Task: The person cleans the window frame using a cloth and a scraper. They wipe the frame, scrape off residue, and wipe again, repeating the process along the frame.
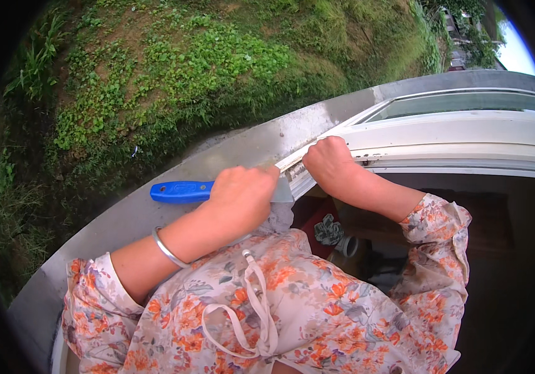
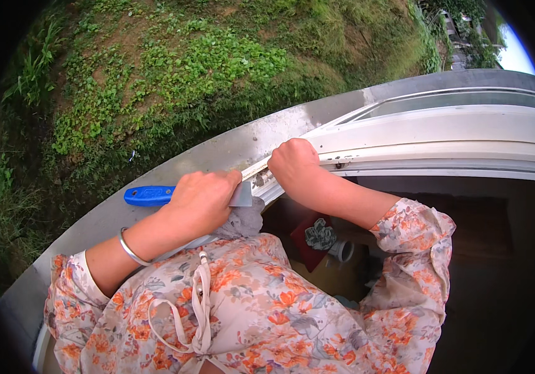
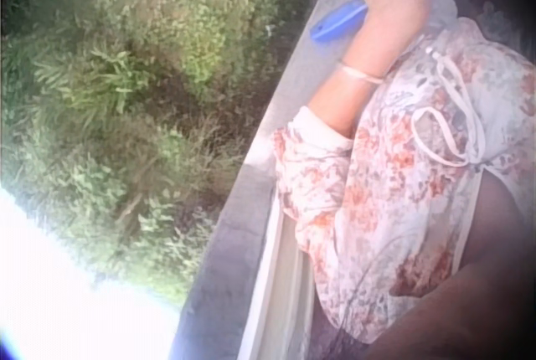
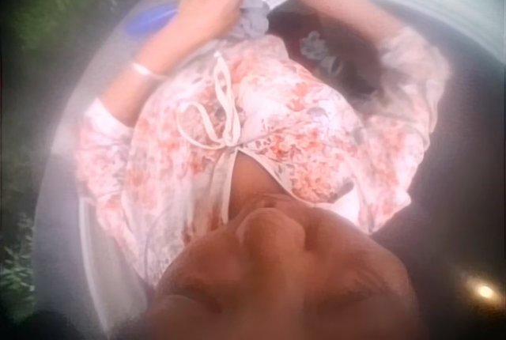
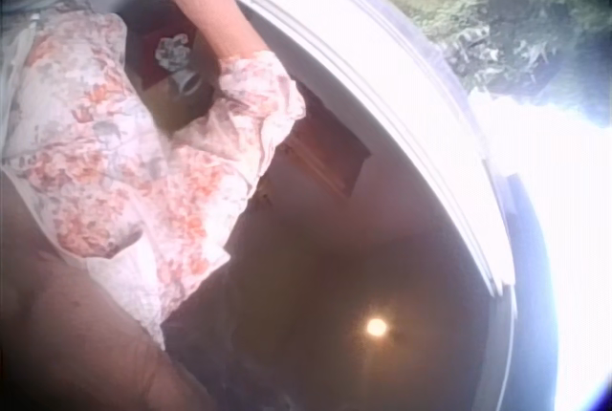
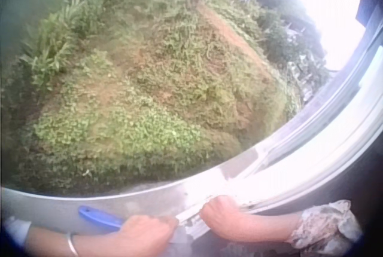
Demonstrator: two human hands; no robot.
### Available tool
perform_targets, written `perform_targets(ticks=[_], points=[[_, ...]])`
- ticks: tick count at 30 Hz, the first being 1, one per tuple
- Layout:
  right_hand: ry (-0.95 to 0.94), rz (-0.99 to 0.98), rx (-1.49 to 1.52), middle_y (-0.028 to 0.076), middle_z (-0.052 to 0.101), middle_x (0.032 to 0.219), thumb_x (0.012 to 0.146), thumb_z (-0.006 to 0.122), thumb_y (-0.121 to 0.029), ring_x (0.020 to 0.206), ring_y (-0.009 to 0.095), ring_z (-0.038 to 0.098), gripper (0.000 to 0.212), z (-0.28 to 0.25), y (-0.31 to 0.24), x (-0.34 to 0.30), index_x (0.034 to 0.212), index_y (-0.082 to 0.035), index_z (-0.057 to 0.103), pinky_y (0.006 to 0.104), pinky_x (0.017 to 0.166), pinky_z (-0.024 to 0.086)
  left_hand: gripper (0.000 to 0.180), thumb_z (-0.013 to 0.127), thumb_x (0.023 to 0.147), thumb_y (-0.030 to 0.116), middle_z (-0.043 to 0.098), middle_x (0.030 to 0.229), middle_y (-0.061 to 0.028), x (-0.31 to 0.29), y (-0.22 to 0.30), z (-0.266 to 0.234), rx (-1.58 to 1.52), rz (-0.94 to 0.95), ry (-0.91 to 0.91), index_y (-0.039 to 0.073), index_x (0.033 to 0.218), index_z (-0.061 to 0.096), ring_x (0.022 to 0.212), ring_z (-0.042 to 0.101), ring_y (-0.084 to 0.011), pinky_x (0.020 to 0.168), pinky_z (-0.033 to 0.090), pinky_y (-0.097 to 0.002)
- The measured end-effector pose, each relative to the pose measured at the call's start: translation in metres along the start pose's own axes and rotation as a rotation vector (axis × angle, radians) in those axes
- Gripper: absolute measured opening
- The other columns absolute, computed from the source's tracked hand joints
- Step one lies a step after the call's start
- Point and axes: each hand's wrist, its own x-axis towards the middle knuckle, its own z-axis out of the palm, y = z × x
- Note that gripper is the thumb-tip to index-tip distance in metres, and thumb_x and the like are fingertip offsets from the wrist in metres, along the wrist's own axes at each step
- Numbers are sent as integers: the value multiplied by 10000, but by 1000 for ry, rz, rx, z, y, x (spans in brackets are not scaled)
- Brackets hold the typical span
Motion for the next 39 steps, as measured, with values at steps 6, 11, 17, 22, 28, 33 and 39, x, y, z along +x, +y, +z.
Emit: perform_targets(ticks=[6, 11, 17, 22, 28, 33, 39], points=[[-155, 39, -127, -18, 678, 664, 686, 755, -148, 549, 212, 667, 44, 8, -34, 15, 729, -145, 761, 410, 325, 430, 146, 584, 814, 50, 701, 858, -204, 0, -2, 2, 18, -4, 19, 16, 955, 598, 779, 684, -440, 681, 525, -560], [-127, -31, -62, 25, 711, 712, 707, 738, -146, 619, 225, 703, 59, -1, -26, 13, 751, -120, 766, 404, 436, 506, 143, 591, 802, 61, 712, 862, -219, 7, -6, 2, 17, -40, -23, 21, 930, 641, 804, 689, -443, 703, 530, -561], [34, 102, 174, 114, 737, 784, 746, 678, -111, 753, 296, 740, 104, -44, 41, -30, 806, -92, 761, 403, 653, 569, 185, 595, 788, 63, 718, 883, -232, 10, -10, 6, 17, -52, -49, 26, 943, 690, 824, 693, -448, 732, 539, -556], [61, 122, 112, 84, 740, 789, 757, 685, -124, 762, 267, 746, 95, -29, 39, -31, 806, -110, 765, 373, 654, 570, 204, 605, 778, 69, 721, 888, -232, 12, -10, 3, 26, -49, -74, 29, 954, 702, 833, 698, -443, 739, 545, -549], [95, 93, 109, 82, 737, 767, 746, 705, -133, 734, 250, 740, 65, -5, 15, -9, 777, -131, 763, 364, 646, 559, 192, 611, 780, 89, 723, 889, -230, 13, -9, 1, 37, -62, -70, 37, 935, 712, 835, 703, -433, 745, 548, -541], [-33, 110, 27, 35, 747, 774, 748, 725, -135, 747, 212, 747, 77, 8, -10, 9, 790, -172, 779, 325, 609, 543, 181, 610, 783, 95, 724, 887, -227, 14, -10, 1, 26, -61, -58, 39, 920, 714, 839, 704, -430, 750, 547, -536], [55, 153, 306, 137, 737, 827, 758, 695, -112, 744, 285, 740, 204, 2, 23, 5, 957, -78, 722, 408, 660, 572, 163, 608, 784, 92, 723, 881, -226, 13, -9, -2, 2, -71, -80, 40, 904, 706, 846, 700, -433, 753, 544, -537]])
